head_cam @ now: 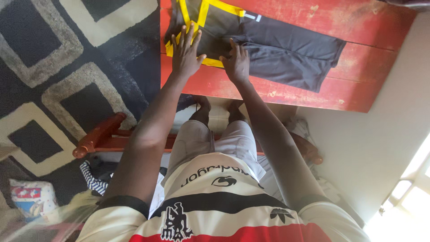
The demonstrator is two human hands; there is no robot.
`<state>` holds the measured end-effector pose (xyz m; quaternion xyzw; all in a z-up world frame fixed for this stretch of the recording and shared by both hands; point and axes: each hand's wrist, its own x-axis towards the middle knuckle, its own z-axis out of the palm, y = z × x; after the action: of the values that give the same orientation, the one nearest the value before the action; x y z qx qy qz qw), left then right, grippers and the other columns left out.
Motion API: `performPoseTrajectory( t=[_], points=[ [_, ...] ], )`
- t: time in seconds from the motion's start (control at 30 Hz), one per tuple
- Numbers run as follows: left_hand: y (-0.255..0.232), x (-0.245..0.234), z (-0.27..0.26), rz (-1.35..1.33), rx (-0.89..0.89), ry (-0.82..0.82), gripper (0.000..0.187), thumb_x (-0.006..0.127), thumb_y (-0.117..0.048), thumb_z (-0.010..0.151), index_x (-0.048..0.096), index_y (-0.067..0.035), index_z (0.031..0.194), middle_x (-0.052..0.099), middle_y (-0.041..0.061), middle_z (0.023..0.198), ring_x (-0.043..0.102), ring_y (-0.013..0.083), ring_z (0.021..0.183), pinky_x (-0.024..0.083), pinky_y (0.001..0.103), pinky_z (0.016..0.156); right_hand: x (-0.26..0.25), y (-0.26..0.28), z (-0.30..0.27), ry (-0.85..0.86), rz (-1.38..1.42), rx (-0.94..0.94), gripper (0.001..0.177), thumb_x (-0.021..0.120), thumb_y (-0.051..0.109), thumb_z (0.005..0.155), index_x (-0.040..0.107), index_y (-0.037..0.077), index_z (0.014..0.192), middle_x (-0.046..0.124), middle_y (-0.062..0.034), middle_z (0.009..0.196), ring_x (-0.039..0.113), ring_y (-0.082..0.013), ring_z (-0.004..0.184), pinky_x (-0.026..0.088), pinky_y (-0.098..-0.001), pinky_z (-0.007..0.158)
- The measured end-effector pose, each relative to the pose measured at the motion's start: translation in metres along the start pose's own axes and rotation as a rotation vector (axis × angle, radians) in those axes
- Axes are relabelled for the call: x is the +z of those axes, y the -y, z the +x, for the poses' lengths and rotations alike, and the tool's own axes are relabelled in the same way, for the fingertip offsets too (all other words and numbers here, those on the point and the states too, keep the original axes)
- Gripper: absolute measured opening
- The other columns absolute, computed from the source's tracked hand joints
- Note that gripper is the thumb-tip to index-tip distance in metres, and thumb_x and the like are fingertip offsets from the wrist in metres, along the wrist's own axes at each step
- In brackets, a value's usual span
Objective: The person folds a black jersey on a red table, places it on a shelf inside a wooden closet, and then spreads a green t-shirt on the table to begin folding it.
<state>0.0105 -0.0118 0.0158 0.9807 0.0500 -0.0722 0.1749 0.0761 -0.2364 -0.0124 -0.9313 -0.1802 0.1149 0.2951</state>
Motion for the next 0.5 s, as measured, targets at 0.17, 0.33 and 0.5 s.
performPoseTrajectory(
  t=[0.17,0.33,0.5],
  points=[
    [-0.034,-0.005,0.003,-0.095,0.099,-0.13,0.084,0.083,-0.043,0.093,0.043,-0.011,0.16,0.016,0.013,0.173,0.012,0.0384,0.158,0.014,0.068,0.123,-0.038,-0.018,-0.013,-0.134,-0.093,0.019,0.084,0.087,0.032,0.082,0.045,0.016,0.153,0.051,-0.0116,0.146,0.046,-0.0355,0.133,0.041,-0.0528,0.104],
    [-0.09,0.006,0.013,-0.07,0.171,-0.094,0.085,0.082,-0.041,0.091,0.045,-0.01,0.16,0.017,0.014,0.172,0.012,0.0385,0.158,0.015,0.068,0.122,-0.069,-0.066,-0.025,-0.114,-0.137,0.11,0.088,0.083,0.035,0.085,0.038,0.01,0.157,0.029,-0.0121,0.167,0.024,-0.0339,0.155,0.027,-0.0535,0.122],
    [-0.149,0.027,0.024,-0.126,0.174,-0.056,0.085,0.083,-0.042,0.089,0.045,-0.011,0.159,0.018,0.014,0.172,0.013,0.0381,0.158,0.016,0.067,0.123,-0.105,-0.142,-0.047,-0.148,-0.155,0.212,0.086,0.077,0.038,0.094,0.032,0.007,0.161,0.022,-0.0143,0.17,0.019,-0.0356,0.158,0.019,-0.0567,0.125]
  ],
)
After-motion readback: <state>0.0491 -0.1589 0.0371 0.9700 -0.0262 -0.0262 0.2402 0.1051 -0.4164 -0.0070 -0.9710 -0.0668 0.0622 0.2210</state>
